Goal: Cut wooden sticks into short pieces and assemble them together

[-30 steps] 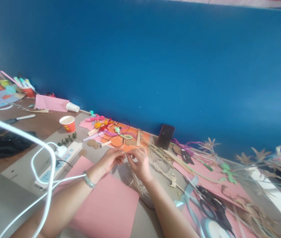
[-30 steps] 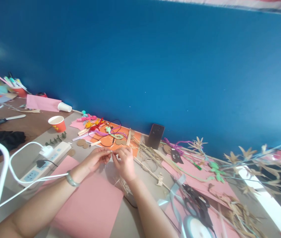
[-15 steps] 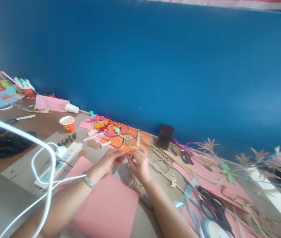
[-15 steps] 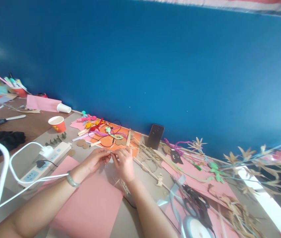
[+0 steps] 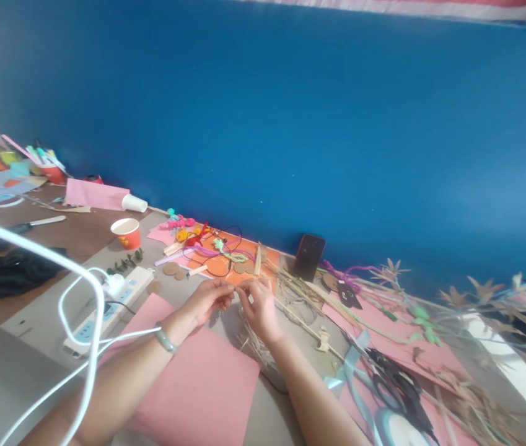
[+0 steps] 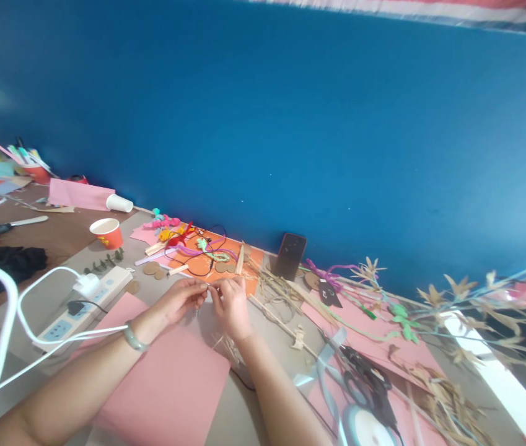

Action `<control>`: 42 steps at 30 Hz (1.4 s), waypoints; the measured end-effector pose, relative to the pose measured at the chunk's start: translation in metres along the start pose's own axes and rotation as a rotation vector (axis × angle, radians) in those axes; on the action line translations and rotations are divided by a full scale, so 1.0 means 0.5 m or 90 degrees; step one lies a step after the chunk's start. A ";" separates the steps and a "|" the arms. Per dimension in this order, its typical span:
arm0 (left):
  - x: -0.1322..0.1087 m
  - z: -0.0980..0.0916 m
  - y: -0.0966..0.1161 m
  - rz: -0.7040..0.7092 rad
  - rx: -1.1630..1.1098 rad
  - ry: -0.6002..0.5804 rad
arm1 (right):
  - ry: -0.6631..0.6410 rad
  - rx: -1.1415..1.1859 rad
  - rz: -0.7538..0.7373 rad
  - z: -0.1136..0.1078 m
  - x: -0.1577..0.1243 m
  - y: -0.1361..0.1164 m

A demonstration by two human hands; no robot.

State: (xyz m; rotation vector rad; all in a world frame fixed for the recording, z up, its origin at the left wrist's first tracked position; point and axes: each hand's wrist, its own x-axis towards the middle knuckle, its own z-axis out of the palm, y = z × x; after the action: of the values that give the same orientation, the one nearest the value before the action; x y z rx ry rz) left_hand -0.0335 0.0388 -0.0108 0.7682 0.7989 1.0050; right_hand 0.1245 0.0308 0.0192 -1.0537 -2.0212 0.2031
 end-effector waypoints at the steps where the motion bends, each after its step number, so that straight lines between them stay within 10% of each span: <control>1: 0.000 0.001 0.000 0.000 0.001 0.003 | 0.001 0.013 0.015 0.000 0.000 0.000; 42: -0.002 0.004 0.010 0.043 0.027 0.037 | 0.005 0.046 0.078 -0.015 0.003 0.022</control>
State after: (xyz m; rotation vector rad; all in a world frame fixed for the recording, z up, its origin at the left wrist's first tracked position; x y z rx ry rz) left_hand -0.0344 0.0390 -0.0053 0.8098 0.8511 1.0779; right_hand 0.1362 0.0374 0.0197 -1.1318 -1.9281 0.3338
